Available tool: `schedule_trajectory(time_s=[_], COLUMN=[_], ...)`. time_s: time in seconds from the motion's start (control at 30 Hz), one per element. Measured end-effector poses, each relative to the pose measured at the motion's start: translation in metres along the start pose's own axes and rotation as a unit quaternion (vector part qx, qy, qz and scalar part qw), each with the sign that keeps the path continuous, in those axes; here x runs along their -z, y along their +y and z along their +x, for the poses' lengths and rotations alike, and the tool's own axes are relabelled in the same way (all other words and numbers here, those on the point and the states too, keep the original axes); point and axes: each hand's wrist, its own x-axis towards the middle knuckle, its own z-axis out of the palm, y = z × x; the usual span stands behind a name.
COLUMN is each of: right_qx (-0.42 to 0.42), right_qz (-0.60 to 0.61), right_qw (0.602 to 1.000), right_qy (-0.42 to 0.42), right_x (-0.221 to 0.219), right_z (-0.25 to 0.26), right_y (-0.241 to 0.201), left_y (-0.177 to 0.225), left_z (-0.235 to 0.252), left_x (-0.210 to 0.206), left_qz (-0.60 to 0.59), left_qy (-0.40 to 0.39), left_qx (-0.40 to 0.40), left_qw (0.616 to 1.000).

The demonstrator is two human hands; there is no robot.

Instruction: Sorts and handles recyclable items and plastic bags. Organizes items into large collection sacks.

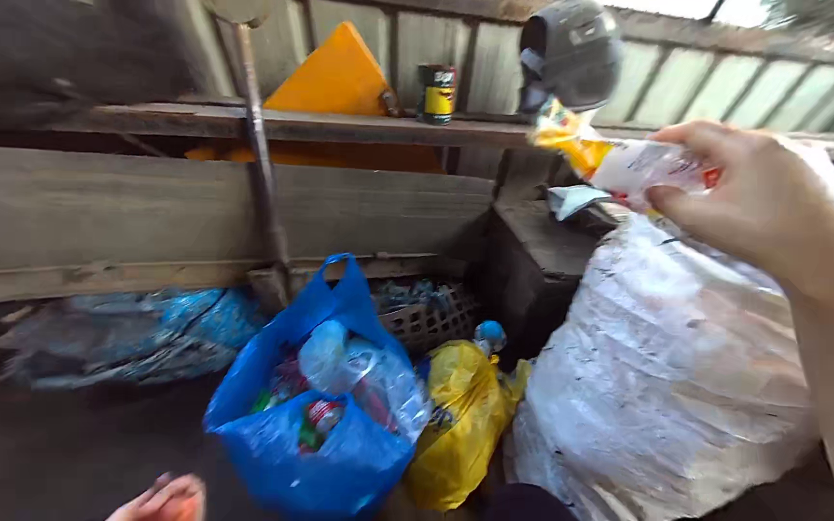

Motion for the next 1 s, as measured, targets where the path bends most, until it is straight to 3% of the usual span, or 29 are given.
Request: schedule_trajectory(time_s=[0.2,0.23,0.33,0.4,0.47,0.57,0.63,0.7,0.8,0.9,1.0], right_qx=[0.144,0.190,0.375,0.477,0.524,0.446,0.377,0.360,0.355,0.348,0.364], right_qz=[0.085,0.080,0.069,0.063,0.082,0.150,0.221,0.236,0.154,0.178,0.232], right_qw=[0.975,0.967,0.923,0.876,0.844,0.809,0.787,0.779,0.779,0.801,0.786], right_qy=[-0.146,-0.148,-0.048,-0.040,-0.077,-0.353,-0.435,-0.456,-0.493,-0.454,-0.443], right_x=[-0.153,-0.178,-0.256,-0.290,-0.317,-0.325,-0.338,-0.354,-0.359,-0.335,-0.306], right_z=[-0.024,-0.033,-0.057,-0.069,-0.078,-0.075,-0.067,-0.062,-0.067,-0.068,-0.084], right_y=[-0.166,-0.188,-0.234,-0.256,-0.275,-0.297,-0.303,-0.303,-0.297,-0.301,-0.299], left_y=[-0.013,-0.012,-0.010,-0.010,-0.009,-0.012,-0.013,-0.013,-0.015,-0.014,-0.012], left_z=[-0.024,-0.025,-0.023,-0.022,-0.021,-0.020,-0.020,-0.020,-0.020,-0.019,-0.013], left_x=[-0.031,-0.032,-0.031,-0.031,-0.032,-0.035,-0.035,-0.036,-0.033,-0.032,-0.021], left_qz=[0.002,0.000,-0.002,-0.004,-0.004,-0.003,0.000,-0.004,-0.003,-0.001,0.006], left_qy=[0.092,0.098,0.106,0.105,0.100,0.098,0.096,0.086,0.078,0.073,0.025], left_qx=[-0.084,-0.092,-0.102,-0.102,-0.101,-0.092,-0.086,-0.081,-0.079,-0.067,-0.052], left_qw=[0.992,0.991,0.989,0.989,0.990,0.991,0.992,0.993,0.994,0.995,0.998])
